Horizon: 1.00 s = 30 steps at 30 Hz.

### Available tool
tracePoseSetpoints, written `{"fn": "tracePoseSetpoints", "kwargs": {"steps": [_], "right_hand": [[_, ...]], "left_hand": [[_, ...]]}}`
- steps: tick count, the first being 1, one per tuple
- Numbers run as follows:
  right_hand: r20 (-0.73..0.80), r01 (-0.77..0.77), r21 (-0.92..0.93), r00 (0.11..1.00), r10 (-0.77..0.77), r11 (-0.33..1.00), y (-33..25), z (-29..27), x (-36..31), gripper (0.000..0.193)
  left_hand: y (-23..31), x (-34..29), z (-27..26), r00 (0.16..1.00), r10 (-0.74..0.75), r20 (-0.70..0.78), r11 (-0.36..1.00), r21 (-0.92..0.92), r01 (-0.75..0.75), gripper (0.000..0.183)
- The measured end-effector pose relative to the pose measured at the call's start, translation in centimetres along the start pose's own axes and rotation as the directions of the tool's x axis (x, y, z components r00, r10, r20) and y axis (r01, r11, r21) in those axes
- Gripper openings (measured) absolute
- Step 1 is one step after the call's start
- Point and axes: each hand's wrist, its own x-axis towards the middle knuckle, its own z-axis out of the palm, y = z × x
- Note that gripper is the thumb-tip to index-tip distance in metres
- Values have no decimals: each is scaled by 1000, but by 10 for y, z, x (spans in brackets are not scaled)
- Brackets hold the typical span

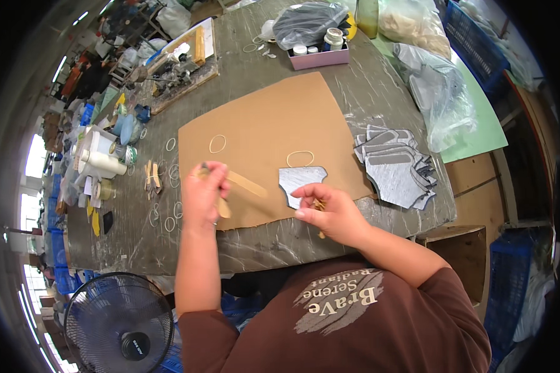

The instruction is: Gathering, counting, and bagging gray fabric shoe components and small wooden pieces.

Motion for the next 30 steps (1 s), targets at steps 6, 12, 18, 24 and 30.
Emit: {"fn": "tracePoseSetpoints", "kwargs": {"steps": [6, 12, 18, 24, 30], "right_hand": [[-36, -100, 191, 993, 109, 977, 8, 3, -5, 10], [113, -297, 655, 947, 299, 695, 23, -1, -20, 7], [26, 156, -232, 988, -154, 960, 15, -18, -26, 6], [125, 379, -483, 922, -367, 789, 1, -27, -23, 11], [-245, 144, -341, 940, -236, 929, 8, -19, -26, 8]], "left_hand": [[-43, -41, 44, 980, 9, 197, 914, -399, 72, 21], [-79, -47, 61, 976, -18, 217, 775, -614, 150, 53], [-71, -55, 55, 858, -146, 493, 850, -381, 363, 49], [-55, -73, 60, 692, -214, 690, 948, -24, 316, 18], [-59, -89, 66, 830, -173, 531, 975, -27, 221, 11]]}}
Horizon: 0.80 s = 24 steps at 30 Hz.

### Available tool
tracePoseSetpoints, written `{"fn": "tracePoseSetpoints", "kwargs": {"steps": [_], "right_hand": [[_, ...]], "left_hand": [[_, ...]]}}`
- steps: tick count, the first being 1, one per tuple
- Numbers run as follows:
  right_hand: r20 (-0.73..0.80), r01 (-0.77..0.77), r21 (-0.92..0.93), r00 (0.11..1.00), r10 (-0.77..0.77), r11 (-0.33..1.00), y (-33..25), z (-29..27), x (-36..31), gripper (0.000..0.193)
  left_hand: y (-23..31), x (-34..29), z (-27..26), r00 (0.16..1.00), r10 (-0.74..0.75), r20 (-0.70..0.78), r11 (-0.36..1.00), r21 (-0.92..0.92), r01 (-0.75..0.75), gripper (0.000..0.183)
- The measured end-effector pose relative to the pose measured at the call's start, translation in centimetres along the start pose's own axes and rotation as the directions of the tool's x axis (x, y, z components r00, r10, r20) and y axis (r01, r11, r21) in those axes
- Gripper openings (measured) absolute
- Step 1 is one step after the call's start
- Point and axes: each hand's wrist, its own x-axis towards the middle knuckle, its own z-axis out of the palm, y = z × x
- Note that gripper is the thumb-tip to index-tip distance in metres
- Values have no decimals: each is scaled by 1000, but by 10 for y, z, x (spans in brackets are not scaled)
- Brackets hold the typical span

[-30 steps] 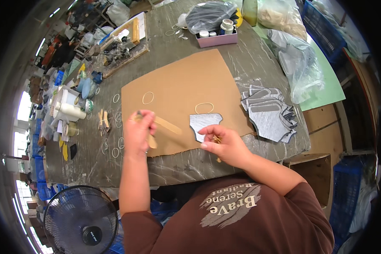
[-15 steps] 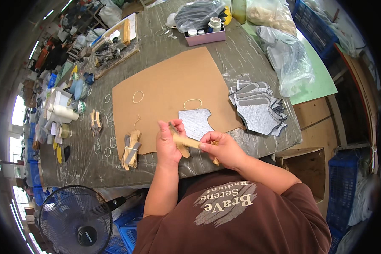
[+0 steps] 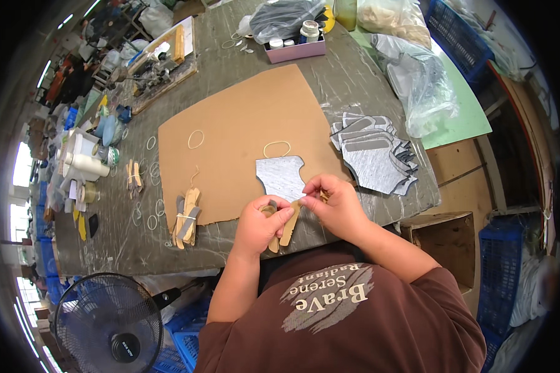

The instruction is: Gathering, counting, and bagging gray fabric shoe components and small wooden pieces.

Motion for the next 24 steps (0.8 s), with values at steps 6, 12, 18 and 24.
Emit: {"fn": "tracePoseSetpoints", "kwargs": {"steps": [6, 12, 18, 24], "right_hand": [[182, -269, 157, 954, 240, 950, -1, 4, -9, 10], [177, -235, 156, 962, 207, 959, 8, 7, -9, 12], [207, -230, 172, 959, 193, 958, 10, 8, -10, 11], [238, -252, 233, 951, 196, 939, 9, 8, -11, 11]], "left_hand": [[-6, -7, 17, 765, 644, -23, 604, 628, -490, 15], [-8, -13, 21, 717, 692, 82, 448, 730, -516, 20], [-13, -16, 22, 718, 691, 81, 437, 744, -505, 23], [-17, -15, 24, 720, 694, 8, 516, 692, -505, 18]]}}
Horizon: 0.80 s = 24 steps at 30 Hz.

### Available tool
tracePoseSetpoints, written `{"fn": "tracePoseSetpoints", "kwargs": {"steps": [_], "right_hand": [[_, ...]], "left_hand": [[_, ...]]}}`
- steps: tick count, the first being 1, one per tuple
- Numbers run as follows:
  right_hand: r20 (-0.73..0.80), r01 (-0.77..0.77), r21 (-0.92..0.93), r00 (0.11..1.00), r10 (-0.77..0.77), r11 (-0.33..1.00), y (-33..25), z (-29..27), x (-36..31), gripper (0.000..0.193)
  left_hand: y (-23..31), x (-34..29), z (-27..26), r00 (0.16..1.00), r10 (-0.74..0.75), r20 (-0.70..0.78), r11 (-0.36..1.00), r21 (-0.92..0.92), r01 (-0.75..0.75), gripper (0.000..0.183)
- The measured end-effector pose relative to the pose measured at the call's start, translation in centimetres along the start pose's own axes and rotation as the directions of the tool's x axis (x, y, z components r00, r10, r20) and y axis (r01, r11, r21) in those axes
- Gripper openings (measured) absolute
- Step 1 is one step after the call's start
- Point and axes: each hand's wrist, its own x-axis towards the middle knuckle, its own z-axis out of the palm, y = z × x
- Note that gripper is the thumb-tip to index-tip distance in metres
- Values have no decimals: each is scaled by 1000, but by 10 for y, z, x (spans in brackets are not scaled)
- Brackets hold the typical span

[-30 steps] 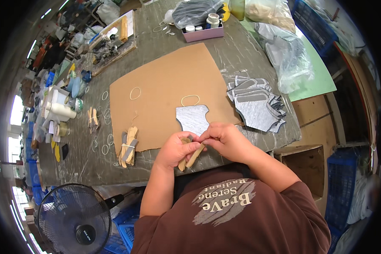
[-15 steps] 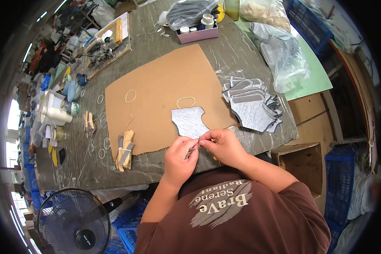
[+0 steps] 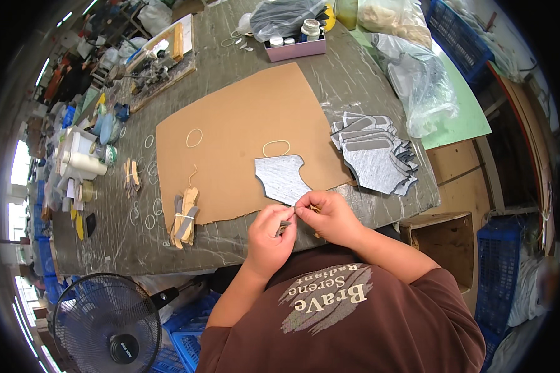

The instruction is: Gathering, counting, and bagging gray fabric shoe components and small wooden pieces.

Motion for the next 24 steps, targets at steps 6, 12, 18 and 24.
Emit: {"fn": "tracePoseSetpoints", "kwargs": {"steps": [6, 12, 18, 24], "right_hand": [[74, -50, 119, 996, 42, 992, -1, 1, 1, 11], [-47, 153, 16, 987, -152, 988, 15, 1, 8, 13], [-139, 64, 42, 989, -58, 997, 9, -4, 2, 6], [-217, 95, 531, 976, 27, 842, 22, 1, 19, 8]], "left_hand": [[1, -3, 1, 994, -112, -19, 987, -117, 109, 13], [1, 0, -5, 990, -140, -17, 974, -181, 134, 9], [-1, -6, -6, 904, -407, 132, 825, -371, 426, 4], [-15, -18, -18, 749, -637, 185, 496, -645, 581, 11]]}}
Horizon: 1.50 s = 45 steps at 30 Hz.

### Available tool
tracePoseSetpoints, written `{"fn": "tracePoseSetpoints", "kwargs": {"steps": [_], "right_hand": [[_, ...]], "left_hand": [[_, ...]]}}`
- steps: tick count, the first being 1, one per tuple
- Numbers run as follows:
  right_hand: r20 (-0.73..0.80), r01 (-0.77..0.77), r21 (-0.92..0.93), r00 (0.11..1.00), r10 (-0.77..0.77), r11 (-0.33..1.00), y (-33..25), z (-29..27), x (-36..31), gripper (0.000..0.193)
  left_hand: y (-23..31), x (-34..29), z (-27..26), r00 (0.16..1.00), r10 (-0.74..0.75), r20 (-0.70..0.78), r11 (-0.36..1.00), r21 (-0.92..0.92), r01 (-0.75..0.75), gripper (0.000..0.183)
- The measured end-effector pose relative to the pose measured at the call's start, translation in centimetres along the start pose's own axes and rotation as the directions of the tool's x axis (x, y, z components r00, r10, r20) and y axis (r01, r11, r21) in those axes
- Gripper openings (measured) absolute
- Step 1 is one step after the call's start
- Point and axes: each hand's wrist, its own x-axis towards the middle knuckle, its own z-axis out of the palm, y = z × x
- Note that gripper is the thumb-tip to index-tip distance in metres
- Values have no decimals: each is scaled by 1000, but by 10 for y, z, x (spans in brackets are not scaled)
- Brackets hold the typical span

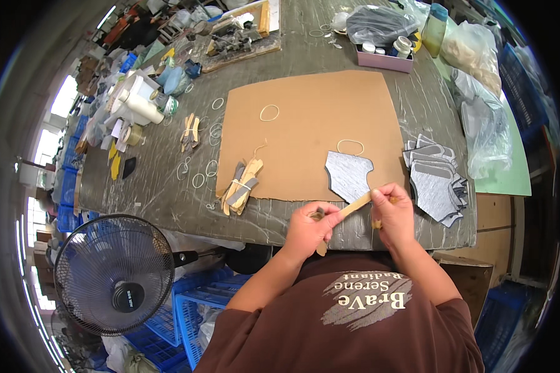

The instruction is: Gathering, counting, and bagging gray fabric shoe components and small wooden pieces.

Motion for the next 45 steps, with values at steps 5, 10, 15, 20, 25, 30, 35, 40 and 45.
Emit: {"fn": "tracePoseSetpoints", "kwargs": {"steps": [5, 10, 15, 20, 25, 30, 35, 40, 45], "right_hand": [[33, -142, -158, 988, 149, 977, -4, 22, -2, 6], [171, -205, -145, 958, 229, 968, 3, 7, 0, 16], [152, -209, -338, 950, 272, 918, 1, 19, -2, 15], [483, 431, -596, 866, -126, 677, -2, 50, -6, 9], [464, 421, -728, 884, -62, 541, -16, 48, -11, 7], [440, 401, -763, 897, -47, 507, -18, 41, -14, 11], [378, 297, -745, 926, 11, 597, -13, 35, -12, 12], [351, 222, -683, 935, 46, 696, -9, 33, -10, 9], [324, 96, -566, 939, 114, 819, -3, 30, -9, 8]], "left_hand": [[17, 8, -39, 925, 117, -360, 988, 138, -71, 11], [9, 9, -101, 787, 515, -340, 557, 830, -6, 22], [20, 0, -69, 830, 358, -427, 889, 427, -164, 41], [12, 9, -24, 996, 90, -8, 942, -323, -88, 90], [-1, 15, -2, 940, 334, 65, 919, 198, -340, 92], [-1, 20, 14, 784, 575, 234, 541, 611, -578, 91], [2, 17, 20, 761, 562, 324, 403, 696, -594, 98], [2, 13, 19, 805, 509, 304, 458, 697, -552, 102], [-9, 16, 12, 903, 387, 185, 801, 418, -429, 109]]}}
